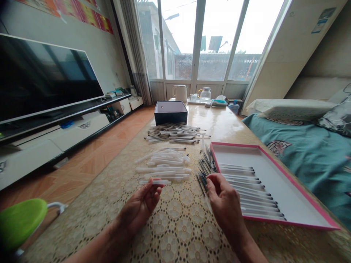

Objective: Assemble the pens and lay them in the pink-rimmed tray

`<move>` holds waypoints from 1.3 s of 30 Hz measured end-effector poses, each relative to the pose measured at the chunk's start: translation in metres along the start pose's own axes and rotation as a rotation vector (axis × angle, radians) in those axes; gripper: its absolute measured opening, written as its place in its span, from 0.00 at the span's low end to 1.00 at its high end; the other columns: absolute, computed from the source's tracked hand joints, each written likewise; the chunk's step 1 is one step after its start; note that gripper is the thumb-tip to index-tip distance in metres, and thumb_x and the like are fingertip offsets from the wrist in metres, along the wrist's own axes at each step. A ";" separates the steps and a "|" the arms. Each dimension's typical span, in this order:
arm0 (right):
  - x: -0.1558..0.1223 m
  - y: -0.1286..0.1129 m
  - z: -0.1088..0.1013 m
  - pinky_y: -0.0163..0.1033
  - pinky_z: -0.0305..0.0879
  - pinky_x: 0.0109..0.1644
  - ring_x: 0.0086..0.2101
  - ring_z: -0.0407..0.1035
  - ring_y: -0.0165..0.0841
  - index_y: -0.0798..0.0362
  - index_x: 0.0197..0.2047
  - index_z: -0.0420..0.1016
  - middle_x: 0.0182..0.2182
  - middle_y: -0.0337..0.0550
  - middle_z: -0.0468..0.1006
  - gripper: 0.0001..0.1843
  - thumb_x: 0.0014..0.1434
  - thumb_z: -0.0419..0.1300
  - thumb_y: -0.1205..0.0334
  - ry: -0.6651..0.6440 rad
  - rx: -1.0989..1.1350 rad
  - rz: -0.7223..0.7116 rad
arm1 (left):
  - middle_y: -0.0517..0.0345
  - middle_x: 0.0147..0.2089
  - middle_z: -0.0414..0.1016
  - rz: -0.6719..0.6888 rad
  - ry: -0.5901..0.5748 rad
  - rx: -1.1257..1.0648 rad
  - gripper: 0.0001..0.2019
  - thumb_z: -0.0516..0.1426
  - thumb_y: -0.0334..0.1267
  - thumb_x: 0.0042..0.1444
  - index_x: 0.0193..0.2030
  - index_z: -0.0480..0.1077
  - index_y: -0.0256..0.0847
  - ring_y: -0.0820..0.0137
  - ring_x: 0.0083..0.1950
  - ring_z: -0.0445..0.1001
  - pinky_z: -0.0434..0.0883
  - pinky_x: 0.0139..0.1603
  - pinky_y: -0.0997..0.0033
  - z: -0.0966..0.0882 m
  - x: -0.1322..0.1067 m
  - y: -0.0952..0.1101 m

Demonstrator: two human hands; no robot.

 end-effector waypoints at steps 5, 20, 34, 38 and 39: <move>0.020 -0.002 -0.004 0.38 0.61 0.39 0.34 0.69 0.37 0.53 0.35 0.70 0.33 0.45 0.74 0.08 0.56 0.51 0.63 -0.134 -0.464 -0.168 | 0.48 0.31 0.79 0.012 0.016 0.059 0.07 0.53 0.29 0.57 0.36 0.72 0.31 0.74 0.30 0.77 0.74 0.32 0.79 0.000 0.001 -0.001; 0.056 -0.002 0.041 0.35 0.54 0.33 0.34 0.68 0.35 0.54 0.31 0.71 0.32 0.46 0.73 0.08 0.54 0.52 0.72 -0.268 -0.783 -0.298 | 0.50 0.29 0.79 0.078 -0.030 0.198 0.04 0.57 0.31 0.54 0.35 0.70 0.32 0.71 0.31 0.77 0.74 0.33 0.77 0.004 0.004 0.002; -0.018 -0.034 0.053 0.36 0.66 0.35 0.30 0.69 0.31 0.53 0.40 0.70 0.30 0.41 0.75 0.09 0.57 0.55 0.59 -0.215 0.226 -0.121 | 0.51 0.29 0.79 0.090 -0.015 0.272 0.07 0.60 0.33 0.50 0.35 0.70 0.33 0.70 0.32 0.78 0.74 0.35 0.75 0.008 0.002 0.001; -0.020 -0.036 0.062 0.34 0.66 0.34 0.29 0.68 0.30 0.54 0.35 0.68 0.27 0.39 0.73 0.06 0.57 0.56 0.60 -0.230 0.277 -0.157 | 0.52 0.28 0.78 0.074 -0.030 0.287 0.07 0.61 0.34 0.50 0.34 0.71 0.33 0.71 0.30 0.77 0.74 0.34 0.75 0.009 0.003 0.000; -0.021 -0.036 0.064 0.34 0.66 0.34 0.29 0.68 0.30 0.54 0.35 0.68 0.27 0.39 0.73 0.06 0.57 0.56 0.60 -0.240 0.295 -0.163 | 0.52 0.28 0.78 0.072 -0.036 0.289 0.07 0.61 0.34 0.50 0.34 0.71 0.33 0.71 0.30 0.77 0.73 0.34 0.75 0.010 0.003 0.000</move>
Point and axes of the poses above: each hand's wrist, its own x-axis towards the middle knuckle, its own z-axis out of the palm, y = z × x, the point moved 8 cm from there along x, towards the middle knuckle
